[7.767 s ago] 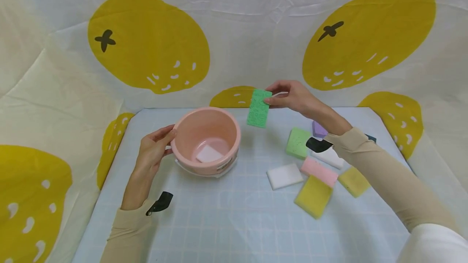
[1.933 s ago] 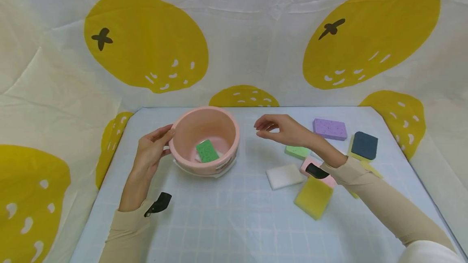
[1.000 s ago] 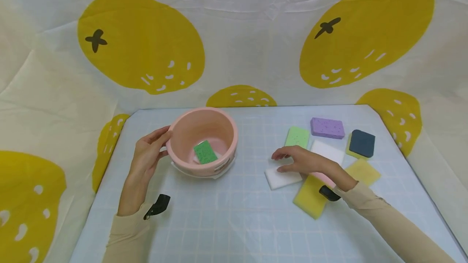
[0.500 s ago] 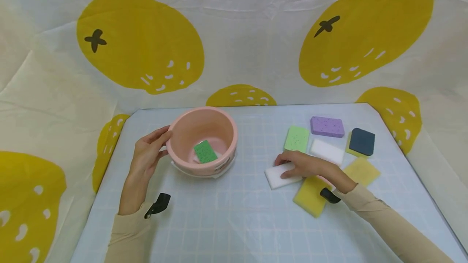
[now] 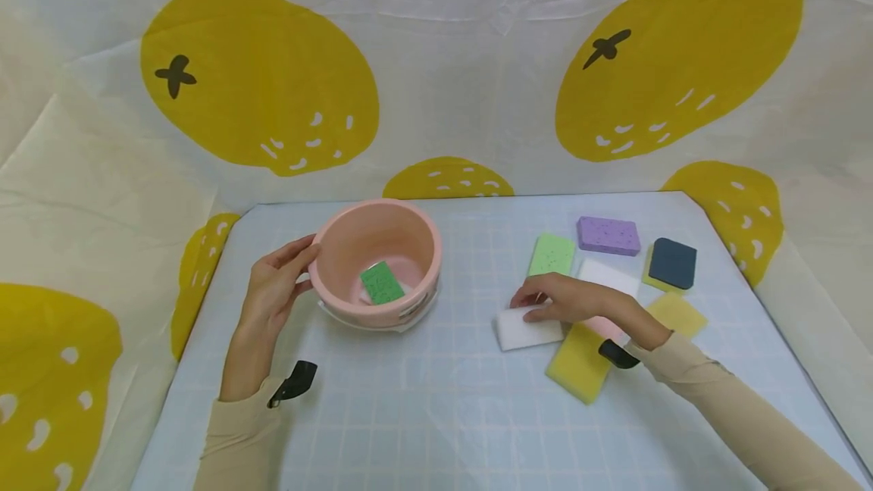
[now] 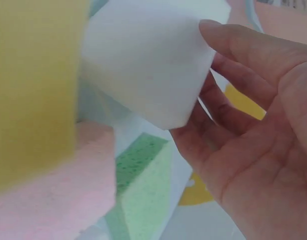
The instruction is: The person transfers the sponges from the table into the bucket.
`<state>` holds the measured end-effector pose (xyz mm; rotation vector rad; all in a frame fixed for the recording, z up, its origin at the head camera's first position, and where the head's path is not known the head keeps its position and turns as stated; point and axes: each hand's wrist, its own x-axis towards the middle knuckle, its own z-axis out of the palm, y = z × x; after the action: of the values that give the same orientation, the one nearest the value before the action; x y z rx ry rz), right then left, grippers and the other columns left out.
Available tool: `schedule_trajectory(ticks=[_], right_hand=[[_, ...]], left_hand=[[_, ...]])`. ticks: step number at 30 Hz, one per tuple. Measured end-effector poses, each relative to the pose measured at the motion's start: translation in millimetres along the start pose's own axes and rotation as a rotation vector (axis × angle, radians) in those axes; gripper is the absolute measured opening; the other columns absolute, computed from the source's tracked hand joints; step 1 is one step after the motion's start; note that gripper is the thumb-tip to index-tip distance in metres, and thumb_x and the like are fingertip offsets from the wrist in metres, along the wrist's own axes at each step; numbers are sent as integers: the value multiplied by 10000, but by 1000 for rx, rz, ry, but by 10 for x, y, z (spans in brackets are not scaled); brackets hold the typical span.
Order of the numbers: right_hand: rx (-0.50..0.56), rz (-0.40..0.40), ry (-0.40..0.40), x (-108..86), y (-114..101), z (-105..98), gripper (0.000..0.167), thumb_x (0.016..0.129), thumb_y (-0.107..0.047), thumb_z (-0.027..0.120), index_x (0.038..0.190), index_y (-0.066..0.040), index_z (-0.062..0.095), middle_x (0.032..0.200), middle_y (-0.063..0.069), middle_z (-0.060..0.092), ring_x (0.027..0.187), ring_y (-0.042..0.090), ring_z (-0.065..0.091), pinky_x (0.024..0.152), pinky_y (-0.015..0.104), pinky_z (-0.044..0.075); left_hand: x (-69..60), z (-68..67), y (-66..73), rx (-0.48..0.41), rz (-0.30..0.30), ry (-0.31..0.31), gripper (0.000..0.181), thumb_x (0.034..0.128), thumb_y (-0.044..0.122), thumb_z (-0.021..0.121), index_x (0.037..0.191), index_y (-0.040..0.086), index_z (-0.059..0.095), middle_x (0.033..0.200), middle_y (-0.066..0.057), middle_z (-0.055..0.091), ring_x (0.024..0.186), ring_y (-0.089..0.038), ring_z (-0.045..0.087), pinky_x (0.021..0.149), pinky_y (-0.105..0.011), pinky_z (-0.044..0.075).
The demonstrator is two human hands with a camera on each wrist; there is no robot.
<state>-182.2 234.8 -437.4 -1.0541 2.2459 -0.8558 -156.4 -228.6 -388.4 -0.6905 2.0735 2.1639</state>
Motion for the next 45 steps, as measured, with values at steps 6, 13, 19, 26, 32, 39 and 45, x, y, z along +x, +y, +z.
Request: schedule_trajectory(ticks=[6,13,19,26,32,39,45], right_hand=[[32,8,-10,10,-82,-107,235,976,-129,721,1200,-60,694,1118,26,699,1041,223,637,953,448,562],[60,-10,46,32,-114,-175,257,965,-178,743,1196,-79,692,1074,-9,699,999,174,647,917,352,581],[79,-20,113,39,-152,-241,268,941,-182,774,1180,-87,699,1046,-12,702,969,171,660,874,317,590],[152,-5,153,71,-267,-345,279,935,-171,781,1186,-87,693,1061,10,700,986,185,669,888,360,589],[238,-25,168,118,-360,-446,284,930,-106,776,1194,-58,685,1088,63,691,995,222,677,922,319,571],[295,-19,210,196,-523,-559,306,920,-85,782,1206,-40,681,1089,96,687,990,251,676,922,318,573],[353,-9,234,281,-671,-660,305,923,-71,775,1208,-23,676,1097,130,682,983,269,678,869,328,593]], left_hand=[[-10,-5,8,-24,5,-13,566,921,308,795,1421,105,623,1185,42,665,951,-100,638,744,-209,593],[-10,-11,0,-15,4,-18,573,921,319,792,1426,110,619,1186,46,662,960,-99,638,756,-212,593],[-14,-8,0,-11,4,-12,563,925,314,790,1423,113,622,1183,42,661,962,-104,633,754,-211,592],[-17,-2,3,3,10,-5,547,929,311,787,1414,113,631,1171,42,667,951,-99,641,754,-211,592],[-7,-4,-1,37,-3,1,559,916,360,790,1410,148,639,1245,18,646,1008,-129,629,776,-212,590],[-10,-18,5,51,-11,-5,573,912,388,785,1421,170,633,1287,7,631,1042,-142,616,793,-207,585],[-8,-17,17,46,-18,-7,576,911,388,787,1422,172,632,1286,9,631,1051,-148,611,796,-204,584]])
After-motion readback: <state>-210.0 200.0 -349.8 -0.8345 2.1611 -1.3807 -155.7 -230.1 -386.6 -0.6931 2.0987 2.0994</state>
